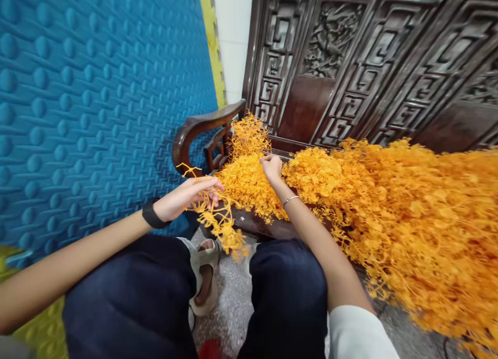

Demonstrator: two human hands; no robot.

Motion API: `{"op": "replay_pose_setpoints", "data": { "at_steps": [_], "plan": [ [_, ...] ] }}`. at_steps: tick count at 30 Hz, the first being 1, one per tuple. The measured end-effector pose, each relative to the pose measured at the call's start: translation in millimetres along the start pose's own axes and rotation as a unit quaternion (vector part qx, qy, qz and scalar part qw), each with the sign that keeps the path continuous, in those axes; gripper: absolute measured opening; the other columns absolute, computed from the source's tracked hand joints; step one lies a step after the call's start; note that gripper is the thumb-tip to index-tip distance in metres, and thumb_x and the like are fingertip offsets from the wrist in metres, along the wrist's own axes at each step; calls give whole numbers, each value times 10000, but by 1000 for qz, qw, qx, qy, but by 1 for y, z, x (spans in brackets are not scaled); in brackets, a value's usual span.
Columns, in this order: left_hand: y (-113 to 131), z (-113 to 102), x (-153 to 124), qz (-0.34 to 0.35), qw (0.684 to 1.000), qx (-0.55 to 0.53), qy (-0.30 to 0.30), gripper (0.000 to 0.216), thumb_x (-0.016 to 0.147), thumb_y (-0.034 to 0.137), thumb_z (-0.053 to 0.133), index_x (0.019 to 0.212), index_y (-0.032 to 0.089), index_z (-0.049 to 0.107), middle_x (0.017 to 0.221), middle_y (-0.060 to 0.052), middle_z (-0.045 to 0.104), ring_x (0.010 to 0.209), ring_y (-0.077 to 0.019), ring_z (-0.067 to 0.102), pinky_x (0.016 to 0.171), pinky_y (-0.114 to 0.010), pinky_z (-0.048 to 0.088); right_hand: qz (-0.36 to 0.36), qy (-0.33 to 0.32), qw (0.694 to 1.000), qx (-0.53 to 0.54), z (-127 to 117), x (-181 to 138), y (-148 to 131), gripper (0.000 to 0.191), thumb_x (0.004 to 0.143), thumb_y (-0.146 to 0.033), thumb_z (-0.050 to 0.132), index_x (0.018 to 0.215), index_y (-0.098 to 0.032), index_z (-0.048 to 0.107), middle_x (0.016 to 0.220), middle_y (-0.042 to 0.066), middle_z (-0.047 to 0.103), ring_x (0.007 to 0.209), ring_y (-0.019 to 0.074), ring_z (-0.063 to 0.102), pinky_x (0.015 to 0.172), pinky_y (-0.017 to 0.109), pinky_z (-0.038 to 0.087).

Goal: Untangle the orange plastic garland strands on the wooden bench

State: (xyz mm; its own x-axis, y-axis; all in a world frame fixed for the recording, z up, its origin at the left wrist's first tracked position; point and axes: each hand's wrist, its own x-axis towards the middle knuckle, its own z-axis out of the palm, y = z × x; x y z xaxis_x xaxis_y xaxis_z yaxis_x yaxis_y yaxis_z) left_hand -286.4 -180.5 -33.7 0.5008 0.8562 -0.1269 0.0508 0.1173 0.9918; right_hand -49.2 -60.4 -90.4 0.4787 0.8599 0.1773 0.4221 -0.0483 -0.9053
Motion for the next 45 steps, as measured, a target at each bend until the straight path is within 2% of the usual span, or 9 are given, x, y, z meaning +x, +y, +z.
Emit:
{"op": "replay_pose_setpoints", "data": {
  "at_steps": [5, 10, 16, 20, 24, 27, 30, 37, 45],
  "plan": [
    [-3, -8, 1, 21, 997, -68, -15, 465, 797, 560, 552, 937, 123, 625, 837, -82, 674, 731, -183, 648, 637, -308, 522, -79, -8, 996, -43, 0, 11, -2, 51, 661, -167, 606, 658, -170, 555, 699, 50, 661, 682, 180, 623, 714, 301, 473],
    [-1, -7, 3, 21, 992, -123, -17, 378, 862, 465, 506, 920, 113, 631, 911, -88, 669, 754, -186, 666, 661, -309, 537, -90, -16, 994, -61, -2, 9, 3, 141, 612, -150, 649, 728, -166, 569, 730, 12, 645, 644, 143, 588, 701, 291, 469],
    [2, -7, 3, 12, 986, -165, -10, 355, 913, 394, 433, 908, 106, 641, 945, -103, 675, 753, -185, 671, 655, -310, 548, -83, -153, 984, 31, -6, -20, -24, 145, 623, -239, 688, 639, -151, 574, 602, -15, 583, 530, 105, 547, 563, 243, 433],
    [2, -10, 3, -24, 977, -210, 18, 368, 929, 377, 410, 852, 101, 642, 864, -107, 694, 700, -186, 679, 659, -327, 550, -210, -289, 919, 168, -25, -66, -67, 178, 738, -338, 657, 735, -164, 617, 696, 0, 634, 589, 97, 566, 568, 234, 416],
    [1, -10, 5, -90, 966, -239, 40, 405, 951, 338, 366, 763, 105, 639, 671, -78, 679, 545, -154, 643, 582, -279, 528, -345, -451, 819, 78, -42, -106, -96, 196, 795, -371, 647, 808, -178, 676, 730, 0, 634, 650, 96, 530, 632, 245, 406],
    [2, -8, 5, -103, 963, -243, 54, 407, 957, 308, 355, 748, 108, 642, 602, -56, 652, 495, -125, 606, 520, -233, 492, -421, -481, 769, -14, -40, -119, -98, 261, 729, -316, 733, 953, -195, 677, 791, 2, 620, 721, 116, 526, 688, 256, 405],
    [3, -5, 6, -111, 963, -235, 69, 374, 946, 297, 388, 741, 108, 638, 600, -47, 639, 507, -118, 599, 489, -217, 472, -451, -483, 749, -40, -32, -123, -92, 167, 762, -247, 702, 913, -187, 666, 860, 21, 599, 796, 134, 532, 740, 273, 412],
    [5, -5, 1, -52, 986, -146, 53, 223, 829, 232, 574, 642, 113, 590, 540, 0, 584, 424, -75, 513, 401, -175, 386, -354, -440, 817, 119, -32, -125, -93, 223, 707, -321, 749, 726, -173, 583, 815, 4, 550, 781, 124, 529, 731, 285, 442],
    [7, -10, -1, 11, 992, -123, 4, 391, 801, 547, 560, 791, 156, 580, 620, -8, 560, 528, -119, 576, 428, -205, 428, -160, -393, 866, 265, -28, -122, -97, 412, 589, -433, 803, 700, -200, 483, 743, -27, 566, 680, 94, 547, 669, 260, 486]
  ]
}}
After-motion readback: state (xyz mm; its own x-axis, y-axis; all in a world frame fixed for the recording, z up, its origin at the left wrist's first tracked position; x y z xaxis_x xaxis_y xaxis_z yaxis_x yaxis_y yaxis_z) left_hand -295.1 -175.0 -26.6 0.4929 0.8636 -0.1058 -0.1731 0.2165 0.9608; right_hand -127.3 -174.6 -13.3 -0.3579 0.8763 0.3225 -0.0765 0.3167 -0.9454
